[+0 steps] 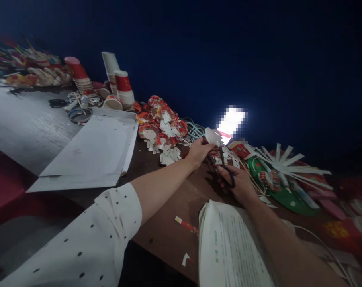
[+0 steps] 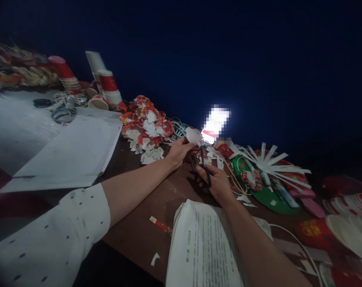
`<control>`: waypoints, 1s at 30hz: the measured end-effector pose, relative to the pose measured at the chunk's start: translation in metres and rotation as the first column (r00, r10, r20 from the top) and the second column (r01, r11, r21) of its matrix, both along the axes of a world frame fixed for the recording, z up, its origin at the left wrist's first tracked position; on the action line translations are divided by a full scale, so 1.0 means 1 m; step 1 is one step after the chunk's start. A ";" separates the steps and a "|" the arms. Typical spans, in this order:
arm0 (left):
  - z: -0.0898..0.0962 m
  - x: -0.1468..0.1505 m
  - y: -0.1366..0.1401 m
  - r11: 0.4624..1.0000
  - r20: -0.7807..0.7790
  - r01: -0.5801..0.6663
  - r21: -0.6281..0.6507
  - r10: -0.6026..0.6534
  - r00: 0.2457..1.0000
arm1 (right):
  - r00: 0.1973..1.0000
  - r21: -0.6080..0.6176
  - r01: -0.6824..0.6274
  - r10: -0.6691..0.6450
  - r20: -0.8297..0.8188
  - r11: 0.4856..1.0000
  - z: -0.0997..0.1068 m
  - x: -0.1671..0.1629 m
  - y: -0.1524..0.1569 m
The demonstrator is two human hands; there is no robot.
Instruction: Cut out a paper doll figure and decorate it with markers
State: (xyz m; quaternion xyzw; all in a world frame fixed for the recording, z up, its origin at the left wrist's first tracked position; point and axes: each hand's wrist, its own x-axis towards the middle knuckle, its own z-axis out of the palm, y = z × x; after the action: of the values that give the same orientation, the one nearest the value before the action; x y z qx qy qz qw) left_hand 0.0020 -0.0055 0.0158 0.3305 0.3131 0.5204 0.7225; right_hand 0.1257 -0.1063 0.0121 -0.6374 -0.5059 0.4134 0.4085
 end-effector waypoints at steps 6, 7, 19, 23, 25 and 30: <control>-0.001 0.000 0.001 1.000 0.021 0.004 0.008 -0.005 1.000 | 1.000 -0.001 0.005 -0.005 0.005 1.000 0.000 0.001 0.000; -0.002 0.000 0.001 1.000 0.018 0.006 0.007 -0.006 1.000 | 1.000 -0.004 0.001 -0.001 0.005 1.000 -0.001 0.001 0.000; 0.000 0.000 0.001 1.000 0.010 0.001 0.001 -0.001 1.000 | 0.998 -0.021 -0.012 0.011 -0.054 1.000 -0.006 0.006 0.001; 0.000 -0.001 0.000 1.000 0.029 0.010 0.007 -0.011 1.000 | 1.000 -0.006 -0.026 0.026 -0.006 1.000 -0.004 0.005 0.001; 0.000 -0.001 0.000 1.000 0.037 0.016 0.012 -0.016 0.999 | 1.000 -0.005 -0.021 0.022 0.013 1.000 -0.002 0.004 0.000; -0.001 -0.001 0.002 1.000 0.046 0.018 0.004 -0.018 0.999 | 0.999 0.003 -0.006 0.006 0.042 1.000 -0.001 0.002 0.000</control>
State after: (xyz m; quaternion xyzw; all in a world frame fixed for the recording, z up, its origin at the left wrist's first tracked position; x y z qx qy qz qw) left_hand 0.0012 -0.0039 0.0145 0.3227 0.2925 0.5218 0.7335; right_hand 0.1281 -0.1064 0.0113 -0.6439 -0.5168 0.4005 0.3974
